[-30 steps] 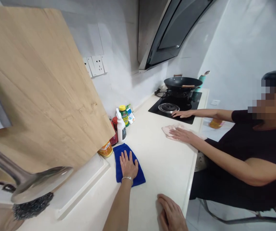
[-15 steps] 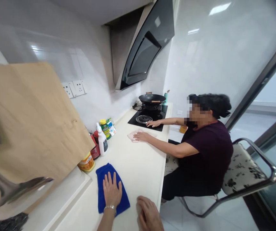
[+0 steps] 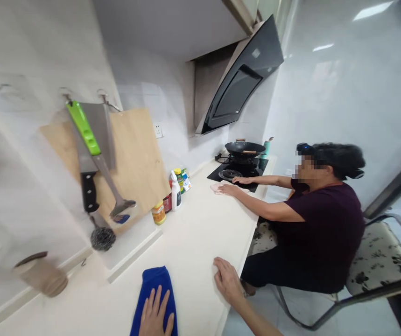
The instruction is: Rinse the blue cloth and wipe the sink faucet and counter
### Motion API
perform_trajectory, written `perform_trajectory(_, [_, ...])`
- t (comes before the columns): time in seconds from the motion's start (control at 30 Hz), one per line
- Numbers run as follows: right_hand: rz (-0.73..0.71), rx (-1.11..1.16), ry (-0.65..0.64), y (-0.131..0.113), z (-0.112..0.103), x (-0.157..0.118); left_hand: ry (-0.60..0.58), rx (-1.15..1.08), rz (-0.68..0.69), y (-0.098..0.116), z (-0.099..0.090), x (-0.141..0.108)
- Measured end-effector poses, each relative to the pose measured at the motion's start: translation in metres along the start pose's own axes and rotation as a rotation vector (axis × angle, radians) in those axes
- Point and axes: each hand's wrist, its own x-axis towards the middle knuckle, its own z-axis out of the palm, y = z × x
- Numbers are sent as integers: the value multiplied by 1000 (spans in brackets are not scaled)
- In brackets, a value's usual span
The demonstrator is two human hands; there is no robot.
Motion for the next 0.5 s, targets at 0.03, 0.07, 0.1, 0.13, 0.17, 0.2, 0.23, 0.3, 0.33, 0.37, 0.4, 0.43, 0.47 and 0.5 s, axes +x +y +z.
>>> perform_trajectory(0.03, [-19, -13, -1, 1, 0, -1, -22, 10, -40, -7, -11, -17])
perform_trajectory(0.07, [-33, -15, -6, 2, -1, -3, -48, 18, -82, -14, -24, -33])
perform_trajectory(0.1, [-40, -2, -17, 4, -1, -5, -75, 24, -124, -19, -37, -50])
perform_trajectory(0.13, [-44, 18, -30, 6, -1, -7, -100, 30, -167, -24, -50, -66])
perform_trajectory(0.17, [-48, 38, -45, 8, 0, -10, -120, 35, -209, -29, -62, -82])
perform_trajectory(0.2, [-59, 63, -71, 11, 1, -12, -136, 42, -252, -33, -74, -98])
perform_trajectory(0.23, [-67, 77, -89, 15, 2, -14, -148, 51, -293, -37, -85, -114])
perform_trajectory(0.3, [-81, 28, -104, 22, 7, -18, -162, 70, -383, -45, -103, -144])
perform_trajectory(0.33, [-85, 8, -114, 25, 9, -19, -168, 77, -430, -50, -111, -159])
perform_trajectory(0.37, [-88, -9, -123, 28, 10, -21, -172, 83, -478, -55, -118, -174])
perform_trajectory(0.4, [-88, -22, -134, 30, 11, -22, -175, 87, -530, -61, -124, -188])
perform_trajectory(0.43, [-89, -31, -147, 31, 11, -23, -175, 91, -584, -69, -129, -201])
perform_trajectory(0.47, [-88, -40, -156, 31, 10, -24, -173, 96, -641, -77, -134, -213])
perform_trajectory(0.5, [-85, -48, -163, 31, 9, -24, -167, 104, -699, -86, -138, -225])
